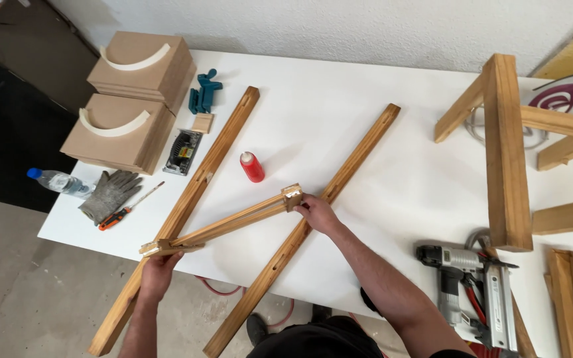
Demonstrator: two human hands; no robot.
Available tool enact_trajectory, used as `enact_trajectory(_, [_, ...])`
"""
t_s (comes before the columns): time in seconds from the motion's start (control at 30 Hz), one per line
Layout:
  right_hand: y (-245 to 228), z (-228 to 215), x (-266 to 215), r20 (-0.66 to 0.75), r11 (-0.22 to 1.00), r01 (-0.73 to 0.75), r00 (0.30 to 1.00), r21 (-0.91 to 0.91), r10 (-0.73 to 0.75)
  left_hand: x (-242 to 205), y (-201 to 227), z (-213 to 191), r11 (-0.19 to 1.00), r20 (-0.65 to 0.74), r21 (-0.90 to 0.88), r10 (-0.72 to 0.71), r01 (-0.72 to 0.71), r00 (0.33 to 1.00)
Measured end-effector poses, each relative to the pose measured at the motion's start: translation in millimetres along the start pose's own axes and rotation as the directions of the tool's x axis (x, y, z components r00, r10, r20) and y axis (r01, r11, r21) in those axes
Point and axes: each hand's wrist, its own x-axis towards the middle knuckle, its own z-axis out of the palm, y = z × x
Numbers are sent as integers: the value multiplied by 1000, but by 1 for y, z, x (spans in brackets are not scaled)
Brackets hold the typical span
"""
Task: Assembling a wooden frame by applying glue to joints, fitting pieces together, and using a hammer to secure them.
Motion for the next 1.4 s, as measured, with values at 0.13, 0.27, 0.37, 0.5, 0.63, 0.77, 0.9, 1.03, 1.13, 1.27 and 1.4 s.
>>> enact_trajectory(0.13, [-5,-20,0,-45,997,74,996,30,-73,-33,35,-11,999,-33,-32,-16,15,999])
enact_trajectory(0.27, [-31,-55,-13,-63,964,208,978,165,-200,-52,42,-9,990,-96,-115,73,-84,993])
enact_trajectory(0.37, [-73,-87,-42,-28,966,66,998,251,-61,-74,48,8,997,-34,-74,21,-24,999])
enact_trajectory(0.5, [-84,-106,-63,-32,932,-97,993,348,115,-112,59,37,997,94,-56,-41,46,995])
enact_trajectory(0.63, [-95,-116,-72,-60,914,-97,990,393,131,-119,50,49,968,105,-235,-67,90,992])
enact_trajectory(0.77, [-89,-120,-66,-119,925,-20,990,380,70,-113,48,43,966,48,-258,34,-20,998])
enact_trajectory(0.9, [-65,-120,-47,-214,910,157,974,383,-78,-95,21,46,883,-163,-114,435,-455,885])
enact_trajectory(1.03, [-105,-124,-63,-168,899,76,986,431,-3,-105,33,39,765,-153,45,641,-643,752])
enact_trajectory(1.13, [-82,-104,-42,-200,916,90,980,392,-11,-103,22,43,833,-152,108,553,-542,819])
enact_trajectory(1.27, [-30,-51,11,-126,980,95,989,177,-73,-96,11,43,991,-91,-60,115,-121,989])
enact_trajectory(1.4, [-38,-30,27,37,990,5,999,143,-10,-87,3,46,991,-65,-94,-106,100,992])
